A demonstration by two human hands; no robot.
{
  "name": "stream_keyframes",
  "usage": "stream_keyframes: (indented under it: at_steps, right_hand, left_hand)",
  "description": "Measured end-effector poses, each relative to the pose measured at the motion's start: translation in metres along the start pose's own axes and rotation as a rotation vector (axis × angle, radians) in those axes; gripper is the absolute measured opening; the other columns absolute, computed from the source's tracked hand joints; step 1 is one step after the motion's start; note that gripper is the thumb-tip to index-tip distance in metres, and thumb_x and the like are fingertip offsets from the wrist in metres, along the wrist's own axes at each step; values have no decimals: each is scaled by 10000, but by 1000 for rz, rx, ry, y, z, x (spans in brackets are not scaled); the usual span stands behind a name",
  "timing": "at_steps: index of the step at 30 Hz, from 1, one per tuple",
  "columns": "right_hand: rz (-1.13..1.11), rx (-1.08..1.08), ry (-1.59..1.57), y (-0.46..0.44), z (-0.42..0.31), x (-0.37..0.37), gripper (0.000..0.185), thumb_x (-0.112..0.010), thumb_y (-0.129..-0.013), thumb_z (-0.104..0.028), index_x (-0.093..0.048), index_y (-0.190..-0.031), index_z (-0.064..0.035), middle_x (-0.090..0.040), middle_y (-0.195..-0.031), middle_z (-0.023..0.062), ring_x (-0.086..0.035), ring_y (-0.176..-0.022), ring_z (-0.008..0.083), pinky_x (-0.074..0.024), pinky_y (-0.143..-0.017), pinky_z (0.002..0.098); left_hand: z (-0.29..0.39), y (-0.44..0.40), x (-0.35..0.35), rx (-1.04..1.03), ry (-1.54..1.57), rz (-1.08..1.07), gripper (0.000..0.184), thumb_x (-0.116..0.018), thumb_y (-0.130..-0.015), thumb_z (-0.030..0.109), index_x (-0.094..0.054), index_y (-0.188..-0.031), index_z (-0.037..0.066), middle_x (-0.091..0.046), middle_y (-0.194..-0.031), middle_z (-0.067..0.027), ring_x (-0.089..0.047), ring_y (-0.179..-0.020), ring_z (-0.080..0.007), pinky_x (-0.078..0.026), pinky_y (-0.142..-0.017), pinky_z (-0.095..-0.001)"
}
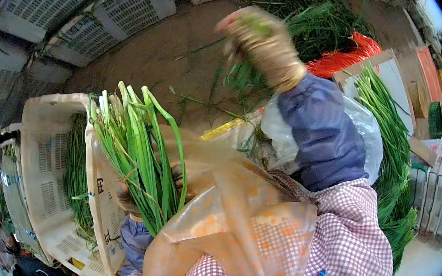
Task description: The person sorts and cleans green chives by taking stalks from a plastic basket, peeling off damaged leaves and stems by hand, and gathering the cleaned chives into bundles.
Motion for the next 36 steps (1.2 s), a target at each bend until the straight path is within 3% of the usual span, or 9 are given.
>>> stream_keyframes:
  at_steps: [2, 6, 15, 17, 20, 21, 24, 30, 36]
  right_hand:
    - [-325, -318, -135, 12, -7, -38, 115, -618, -840, -181, -645, -851, -69, -605, -721, 14, -521, -550, 71, -401, -464, 208]
    - [-459, -565, -349, 29, 3, -84, 121, -669, -803, -159, -615, -848, -60, -490, -591, -53, -393, -464, 40, -300, -402, 208]
    - [-554, -426, -231, 26, 27, -58, 104, -645, -823, -138, -610, -766, -58, -508, -579, -25, -432, -481, 58, -342, -430, 221]
    - [-448, -76, 28, 20, 33, -51, 101, -634, -837, -146, -641, -856, -47, -547, -624, -12, -477, -552, 54, -398, -481, 219]
    - [-43, -32, -103, 2, 49, -26, 205, -673, -790, -105, -636, -968, -10, -630, -828, 53, -539, -720, 103, -446, -624, 206]
    - [96, -132, 133, -1, 49, -16, 221, -659, -784, -46, -630, -999, -7, -630, -876, 65, -557, -777, 109, -461, -674, 201]
    - [-25, -104, 139, 13, 39, -30, 232, -670, -789, -113, -634, -996, -13, -633, -887, 57, -564, -810, 113, -467, -699, 205]
    - [-512, -564, -435, 34, 16, -85, 217, -678, -804, -236, -666, -884, -35, -564, -654, -4, -460, -509, 64, -343, -430, 214]
    - [-285, -534, -363, 18, 17, -46, 118, -642, -798, -195, -685, -785, -86, -548, -654, -34, -392, -477, 35, -276, -394, 195]
  left_hand:
    - [-7, -7, -3, 9, 29, -14, 871, -643, -686, 367, -250, -1344, -48, -382, -1271, -332, -469, -1119, -437, -382, -961, -535]
    - [0, 1, 11, -155, -116, 42, 837, -657, -683, 313, -269, -1329, -51, -433, -1226, -314, -499, -1074, -443, -421, -904, -571]
    - [-1, 6, 30, -135, -112, 109, 759, -641, -691, 273, -327, -1298, -59, -472, -1176, -323, -546, -1008, -441, -452, -868, -566]
    - [-7, 0, 14, -167, -25, 78, 757, -639, -694, 301, -342, -1291, -58, -479, -1169, -321, -548, -1007, -438, -458, -868, -550]
    - [-2, 3, 10, -146, 54, 53, 771, -636, -690, 386, -379, -1272, -51, -504, -1134, -322, -551, -995, -438, -439, -905, -530]
    - [0, 7, 11, -47, -46, 129, 782, -638, -686, 395, -379, -1273, -51, -501, -1136, -326, -553, -987, -441, -431, -911, -535]
    - [0, 7, 14, 27, -163, 209, 801, -646, -678, 412, -379, -1274, -51, -470, -1168, -339, -543, -997, -441, -430, -904, -541]
    - [4, 10, 25, -155, -186, 221, 821, -655, -673, 424, -370, -1278, -54, -418, -1216, -353, -518, -1037, -439, -442, -884, -545]
    - [10, 20, 23, -196, -217, 230, 835, -658, -672, 427, -359, -1285, -55, -390, -1239, -357, -501, -1065, -440, -447, -874, -550]
Point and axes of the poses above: each hand's wrist, its own y-axis away from the middle knuckle, its own x-axis out of the back of the hand, z = x × y, the point moved 2 cm from there along -y, towards the middle knuckle
